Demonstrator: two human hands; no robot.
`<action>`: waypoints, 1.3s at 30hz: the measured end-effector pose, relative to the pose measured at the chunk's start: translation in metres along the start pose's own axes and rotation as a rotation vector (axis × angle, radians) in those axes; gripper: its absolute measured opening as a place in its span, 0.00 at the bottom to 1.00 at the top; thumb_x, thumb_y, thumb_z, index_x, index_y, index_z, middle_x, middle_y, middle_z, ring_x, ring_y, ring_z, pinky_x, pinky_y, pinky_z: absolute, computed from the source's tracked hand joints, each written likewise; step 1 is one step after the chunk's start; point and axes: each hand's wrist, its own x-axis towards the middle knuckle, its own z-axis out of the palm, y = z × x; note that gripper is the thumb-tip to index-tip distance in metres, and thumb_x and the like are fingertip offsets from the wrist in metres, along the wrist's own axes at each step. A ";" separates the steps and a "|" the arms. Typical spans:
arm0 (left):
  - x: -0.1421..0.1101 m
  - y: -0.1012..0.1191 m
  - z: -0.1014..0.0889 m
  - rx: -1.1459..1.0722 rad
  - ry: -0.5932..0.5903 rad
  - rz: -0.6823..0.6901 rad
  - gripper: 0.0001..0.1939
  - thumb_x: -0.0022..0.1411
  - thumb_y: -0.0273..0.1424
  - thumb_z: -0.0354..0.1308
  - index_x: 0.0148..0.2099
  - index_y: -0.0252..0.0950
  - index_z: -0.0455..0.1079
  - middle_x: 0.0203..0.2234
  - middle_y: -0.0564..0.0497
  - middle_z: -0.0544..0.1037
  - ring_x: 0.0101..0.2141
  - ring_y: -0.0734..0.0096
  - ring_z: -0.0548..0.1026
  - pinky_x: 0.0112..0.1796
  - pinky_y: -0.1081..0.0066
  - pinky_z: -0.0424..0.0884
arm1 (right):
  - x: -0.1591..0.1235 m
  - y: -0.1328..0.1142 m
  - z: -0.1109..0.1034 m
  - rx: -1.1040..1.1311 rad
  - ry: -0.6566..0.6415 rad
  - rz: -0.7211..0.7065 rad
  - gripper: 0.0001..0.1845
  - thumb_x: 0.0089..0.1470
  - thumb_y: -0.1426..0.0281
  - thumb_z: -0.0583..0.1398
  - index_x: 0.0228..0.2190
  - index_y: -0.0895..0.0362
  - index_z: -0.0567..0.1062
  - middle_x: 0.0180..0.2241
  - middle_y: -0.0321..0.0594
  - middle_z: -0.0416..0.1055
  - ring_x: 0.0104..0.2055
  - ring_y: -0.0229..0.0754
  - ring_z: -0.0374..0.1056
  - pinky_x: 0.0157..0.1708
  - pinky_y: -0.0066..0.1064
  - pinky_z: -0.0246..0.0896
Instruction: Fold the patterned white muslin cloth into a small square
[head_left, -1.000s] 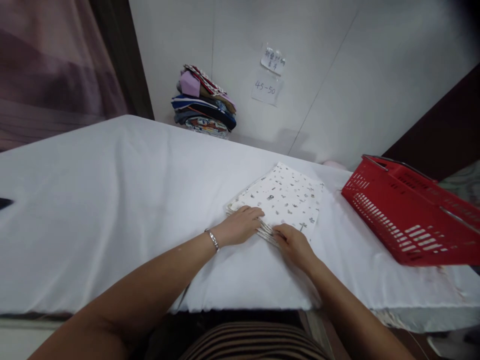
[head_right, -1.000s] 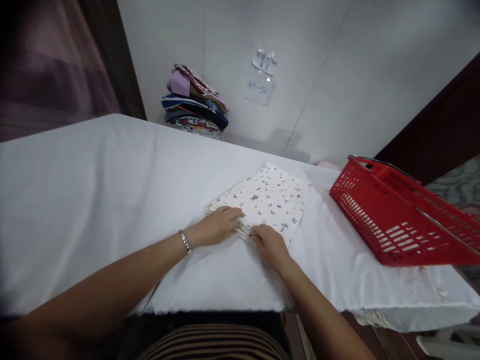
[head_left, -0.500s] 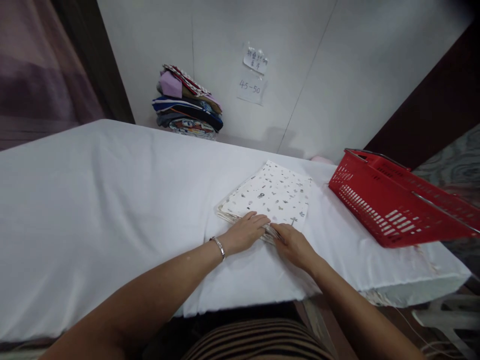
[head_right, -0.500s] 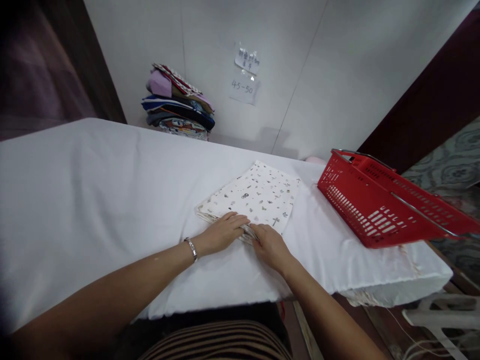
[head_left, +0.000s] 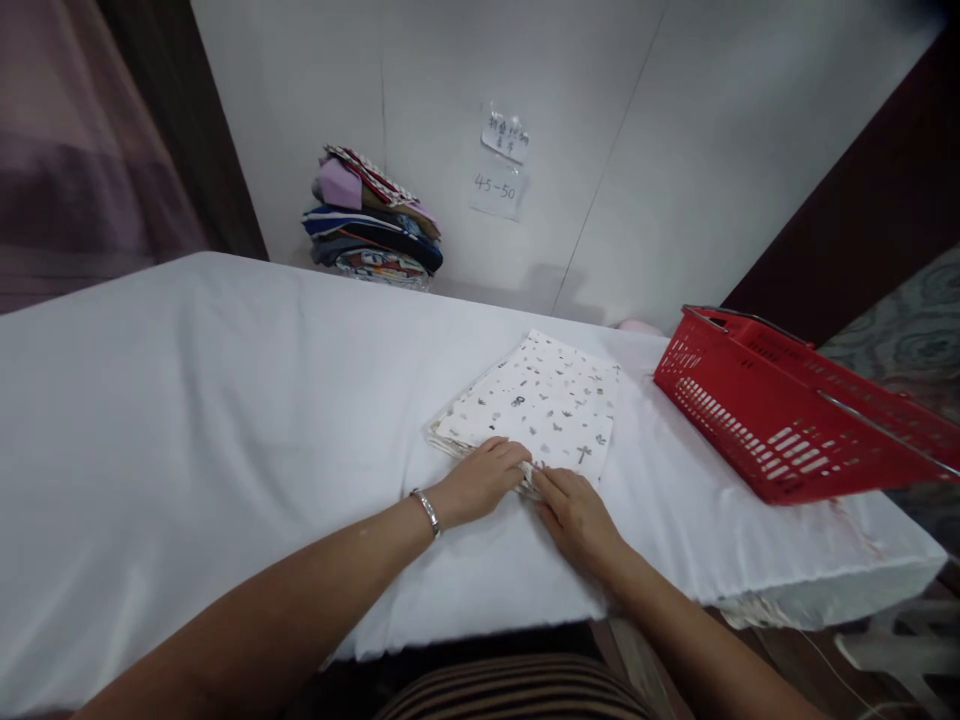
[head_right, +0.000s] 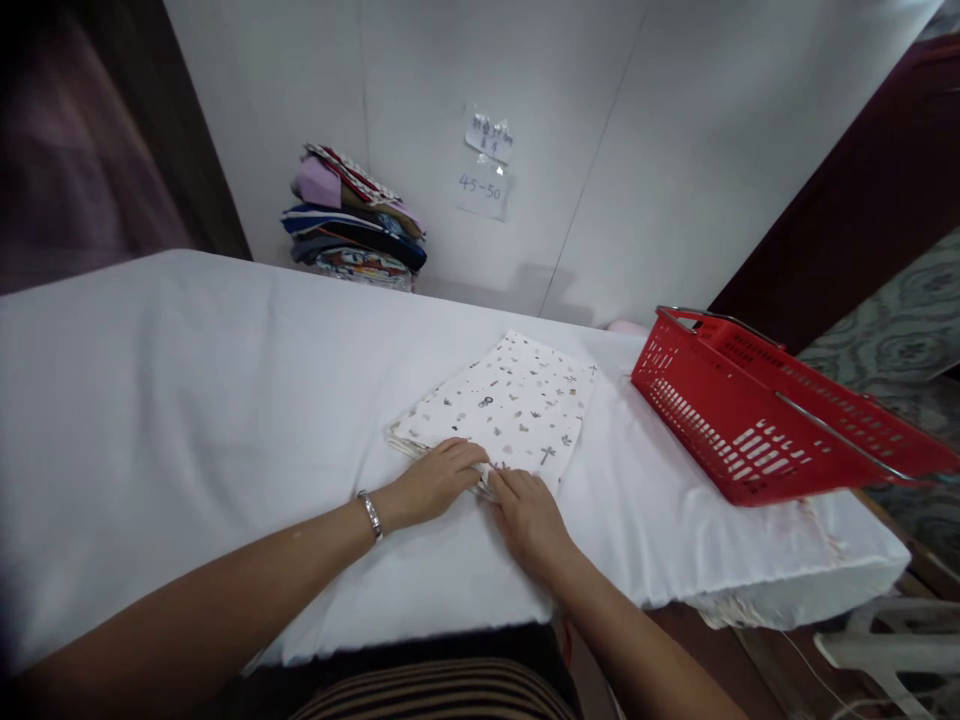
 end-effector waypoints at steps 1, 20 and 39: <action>0.000 0.000 0.001 0.008 -0.001 0.006 0.11 0.64 0.22 0.43 0.37 0.34 0.67 0.41 0.50 0.70 0.43 0.69 0.64 0.47 0.66 0.60 | 0.001 -0.001 0.001 -0.015 -0.005 -0.004 0.20 0.56 0.74 0.52 0.51 0.57 0.64 0.44 0.46 0.68 0.44 0.47 0.63 0.42 0.39 0.59; -0.031 -0.057 -0.041 -0.203 0.011 -0.600 0.09 0.61 0.32 0.47 0.35 0.38 0.69 0.33 0.52 0.75 0.35 0.71 0.70 0.38 0.71 0.63 | -0.019 0.008 0.029 -0.011 0.115 -0.020 0.19 0.56 0.74 0.51 0.49 0.52 0.68 0.46 0.47 0.68 0.46 0.49 0.65 0.42 0.43 0.63; -0.042 -0.071 -0.046 -0.283 -0.057 -1.004 0.05 0.49 0.33 0.55 0.25 0.38 0.65 0.27 0.54 0.73 0.29 0.72 0.69 0.28 0.73 0.60 | 0.001 0.012 0.032 0.024 0.001 -0.071 0.27 0.57 0.63 0.53 0.58 0.52 0.59 0.58 0.45 0.57 0.59 0.52 0.53 0.54 0.49 0.55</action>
